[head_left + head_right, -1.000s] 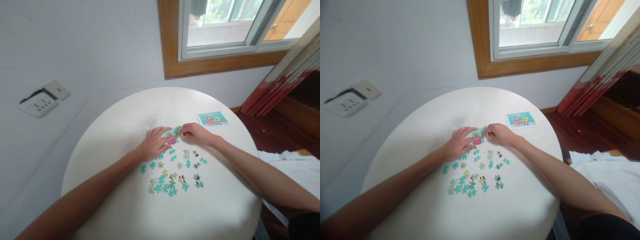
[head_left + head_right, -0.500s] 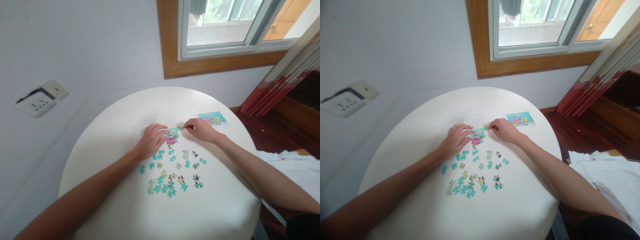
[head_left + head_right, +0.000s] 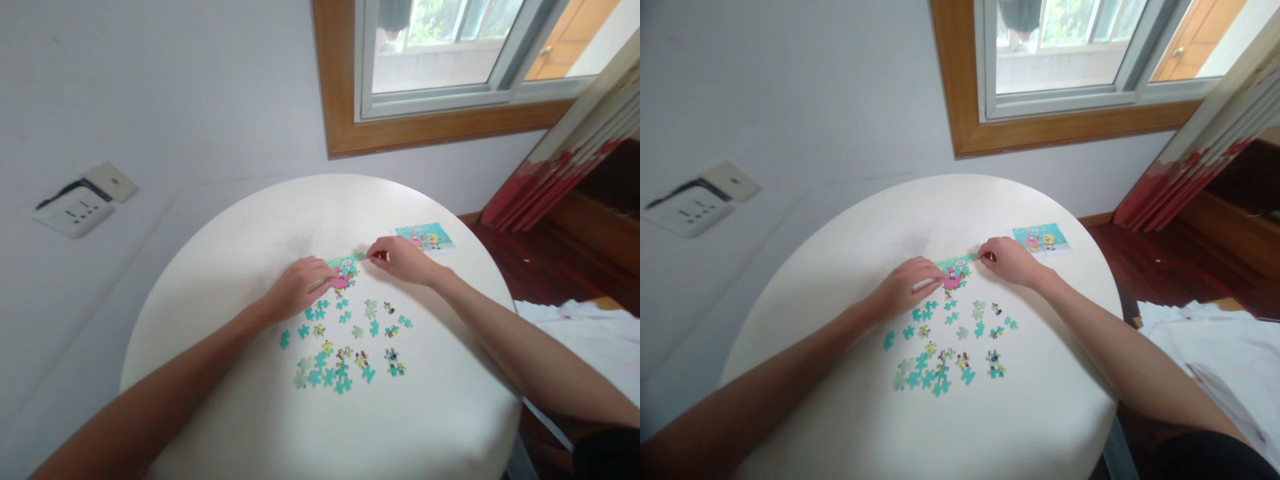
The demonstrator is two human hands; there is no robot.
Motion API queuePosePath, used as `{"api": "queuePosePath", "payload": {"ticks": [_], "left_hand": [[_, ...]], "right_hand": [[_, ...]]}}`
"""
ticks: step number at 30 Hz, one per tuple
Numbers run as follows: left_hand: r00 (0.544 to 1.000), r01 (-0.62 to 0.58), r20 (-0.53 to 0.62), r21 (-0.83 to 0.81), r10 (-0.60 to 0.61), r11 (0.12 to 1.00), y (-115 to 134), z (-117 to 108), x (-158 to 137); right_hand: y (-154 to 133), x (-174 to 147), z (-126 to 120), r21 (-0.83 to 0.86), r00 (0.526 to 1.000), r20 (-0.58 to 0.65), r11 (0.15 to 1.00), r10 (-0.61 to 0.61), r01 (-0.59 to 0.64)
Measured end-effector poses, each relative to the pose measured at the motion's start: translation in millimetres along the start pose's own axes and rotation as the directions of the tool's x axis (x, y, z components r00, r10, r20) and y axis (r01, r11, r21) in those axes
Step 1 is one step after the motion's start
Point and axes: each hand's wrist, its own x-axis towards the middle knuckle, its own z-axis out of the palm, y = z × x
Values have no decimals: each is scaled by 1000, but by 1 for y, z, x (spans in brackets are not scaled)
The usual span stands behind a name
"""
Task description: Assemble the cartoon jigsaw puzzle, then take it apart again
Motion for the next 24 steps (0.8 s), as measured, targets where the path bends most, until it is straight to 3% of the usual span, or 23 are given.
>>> {"api": "queuePosePath", "payload": {"ticks": [3, 7, 17, 24], "left_hand": [[985, -43, 157, -155, 67, 987, 19, -13, -2], [936, -77, 319, -220, 147, 972, 44, -23, -6], [882, -221, 387, -167, 270, 961, 56, -3, -11], [876, -173, 430, -145, 220, 974, 58, -2, -13]], "right_hand": [[0, 0, 1, -7, 1000, 7, 1000, -4, 4], [0, 0, 3, -14, 1000, 23, 1000, -12, 13], [1, -1, 9, -16, 998, 61, 1000, -24, 25], [1, -1, 11, -23, 997, 65, 999, -29, 31]]}}
